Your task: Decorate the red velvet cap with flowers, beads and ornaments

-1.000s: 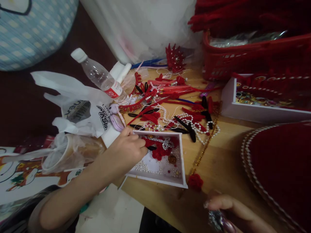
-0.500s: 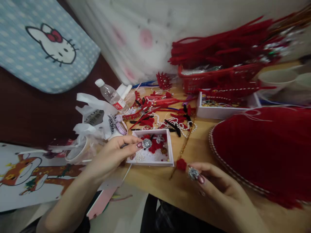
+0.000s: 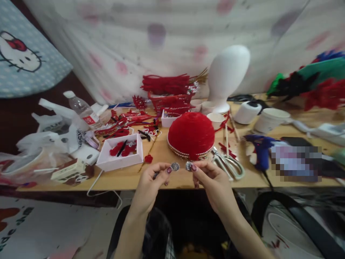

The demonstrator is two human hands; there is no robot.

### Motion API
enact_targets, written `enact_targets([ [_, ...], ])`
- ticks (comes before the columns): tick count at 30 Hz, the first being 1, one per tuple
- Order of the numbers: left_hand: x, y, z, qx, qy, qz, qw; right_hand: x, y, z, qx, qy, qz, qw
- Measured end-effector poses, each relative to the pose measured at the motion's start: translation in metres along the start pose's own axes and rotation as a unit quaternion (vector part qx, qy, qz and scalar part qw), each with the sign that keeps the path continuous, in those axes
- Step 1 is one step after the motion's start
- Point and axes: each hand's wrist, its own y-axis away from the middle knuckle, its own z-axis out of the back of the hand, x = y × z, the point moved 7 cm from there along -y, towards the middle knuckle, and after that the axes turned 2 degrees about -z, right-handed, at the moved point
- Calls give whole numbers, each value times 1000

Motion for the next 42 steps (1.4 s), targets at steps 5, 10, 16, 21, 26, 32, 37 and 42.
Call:
enact_targets([
  [5,5,-25,-21,8,-19,-42,999,24,-3,62,-72,146,80,983],
  [10,12,-44,-47,20,-31,-61,997,32,-27,82,-88,182,116,973],
  [16,20,-49,-51,-3,-13,-81,997,30,-48,65,-69,198,142,967],
  [21,24,-52,-46,-17,-7,-83,996,17,-56,62,-59,201,140,968],
  [26,32,-57,-42,-38,-17,-79,996,12,-60,64,-67,213,151,963],
  [32,37,-60,-42,-39,-53,-64,996,13,-60,63,-66,227,168,957],
  [37,38,-59,-41,-40,-68,-64,995,20,-58,60,-55,237,198,950],
  [42,38,-59,-40,-40,-70,-64,995,29,-51,55,-62,253,236,936],
])
